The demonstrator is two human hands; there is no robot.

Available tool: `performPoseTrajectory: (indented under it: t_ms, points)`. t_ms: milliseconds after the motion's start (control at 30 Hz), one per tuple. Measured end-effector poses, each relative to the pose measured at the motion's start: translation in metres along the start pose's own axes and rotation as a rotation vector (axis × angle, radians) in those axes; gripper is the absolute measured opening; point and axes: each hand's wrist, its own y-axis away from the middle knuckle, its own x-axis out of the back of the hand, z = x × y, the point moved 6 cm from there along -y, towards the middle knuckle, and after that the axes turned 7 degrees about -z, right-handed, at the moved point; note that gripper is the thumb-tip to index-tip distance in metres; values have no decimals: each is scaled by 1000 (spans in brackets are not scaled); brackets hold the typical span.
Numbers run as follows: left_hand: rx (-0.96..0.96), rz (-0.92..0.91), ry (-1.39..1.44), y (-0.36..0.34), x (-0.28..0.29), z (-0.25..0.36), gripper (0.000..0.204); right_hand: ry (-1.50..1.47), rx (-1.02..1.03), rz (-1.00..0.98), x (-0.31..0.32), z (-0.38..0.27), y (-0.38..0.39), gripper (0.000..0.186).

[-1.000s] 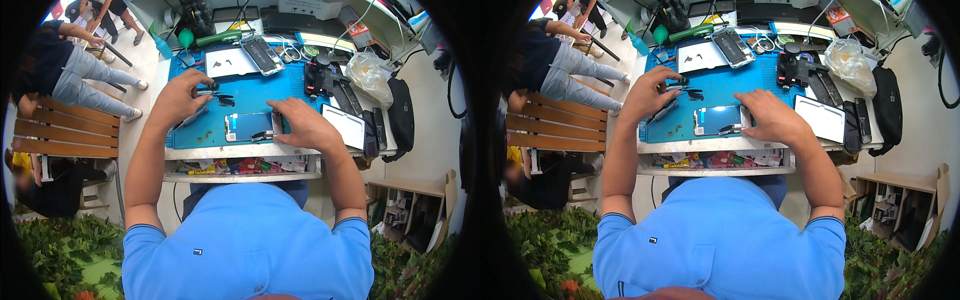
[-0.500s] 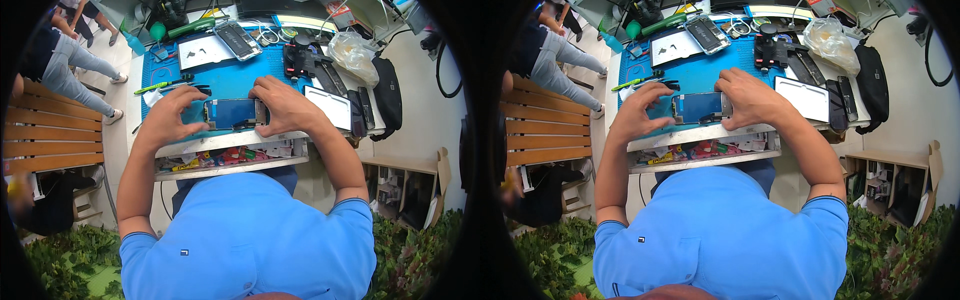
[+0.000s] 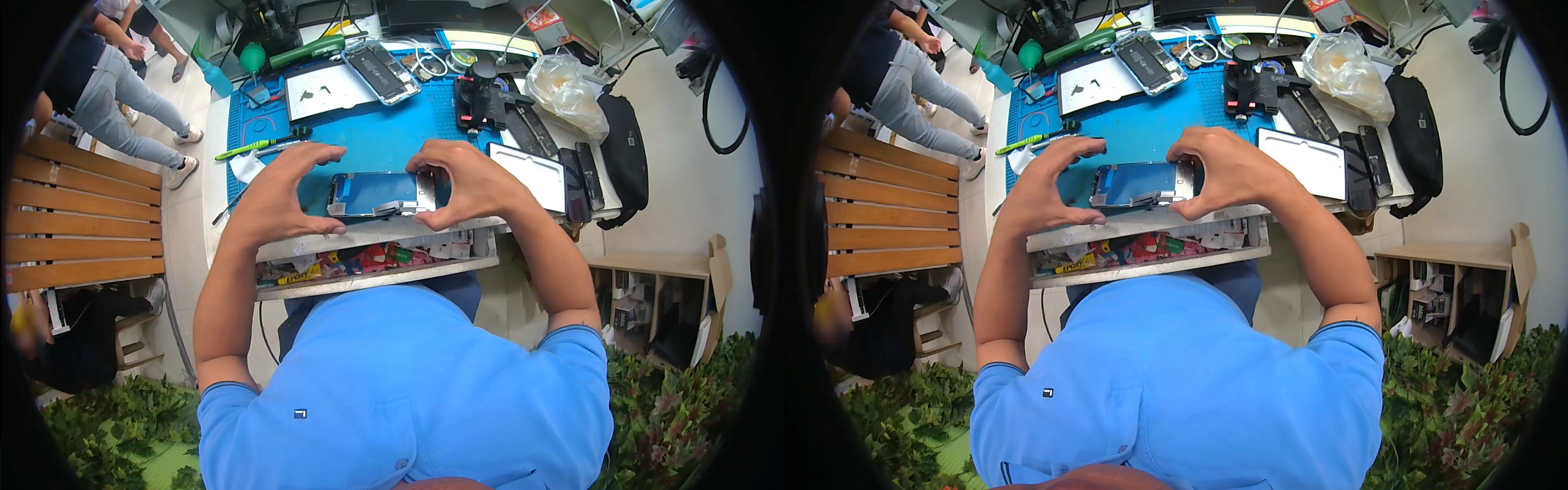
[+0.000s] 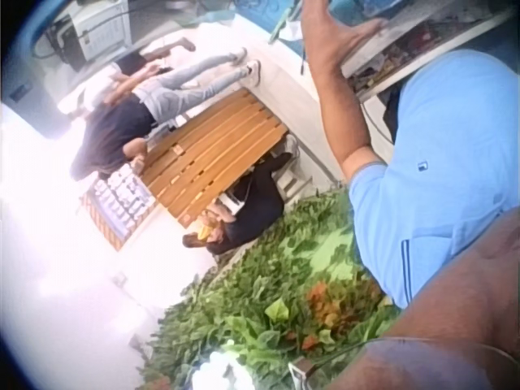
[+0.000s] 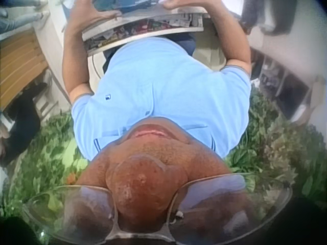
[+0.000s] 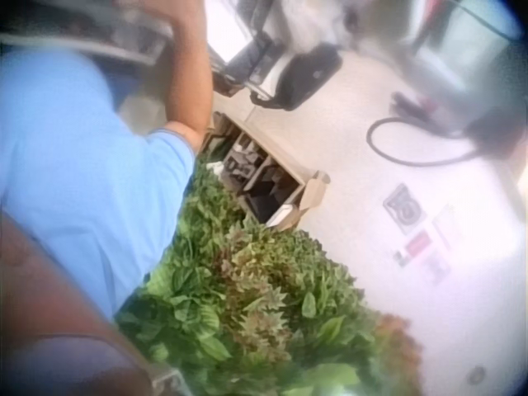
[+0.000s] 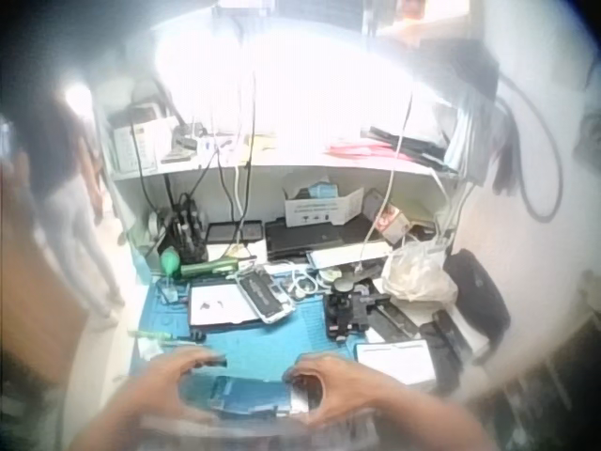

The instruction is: The person repairs a smartphone by applying adhesive to the internal frame and using a screwdriver to manipulate and secure internal components. They handle the phone's casing and screen assembly, carefully aligning parts and using tools to adjust connections within the device.

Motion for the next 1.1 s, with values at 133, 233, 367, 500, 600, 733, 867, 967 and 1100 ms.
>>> performPoseTrajectory:
  t_ms: [133, 233, 367, 500, 600, 733, 867, 967, 1100]
  points:
    - [-59, 116, 483, 4, 15, -5, 129, -839, -5, 73, -24, 21, 10, 64]
    - [-100, 165, 859, -3, 7, -3, 117, -1620, 87, 56, -64, 19, 12, 64]
    - [-40, 148, 1054, -14, -20, -3, 85, -2159, 249, 87, -100, -4, -2, 75]
    - [7, 188, 1088, -21, -36, -8, 61, -2298, 237, 119, -119, -5, -5, 75]
    - [43, 227, 1074, -21, -36, -9, 56, -2351, 222, 115, -124, -9, -3, 77]
    - [70, 251, 1108, -22, -40, -10, 52, -2404, 286, 107, -129, -11, -4, 75]
    - [116, 263, 1132, -23, -40, -4, 54, -2396, 278, 124, -131, -12, -2, 76]
    - [149, 254, 1138, -22, -39, -2, 54, -2413, 277, 94, -132, -14, -3, 78]
    - [154, 224, 1195, -22, -41, -5, 51, -2433, 347, 41, -127, -23, -3, 76]
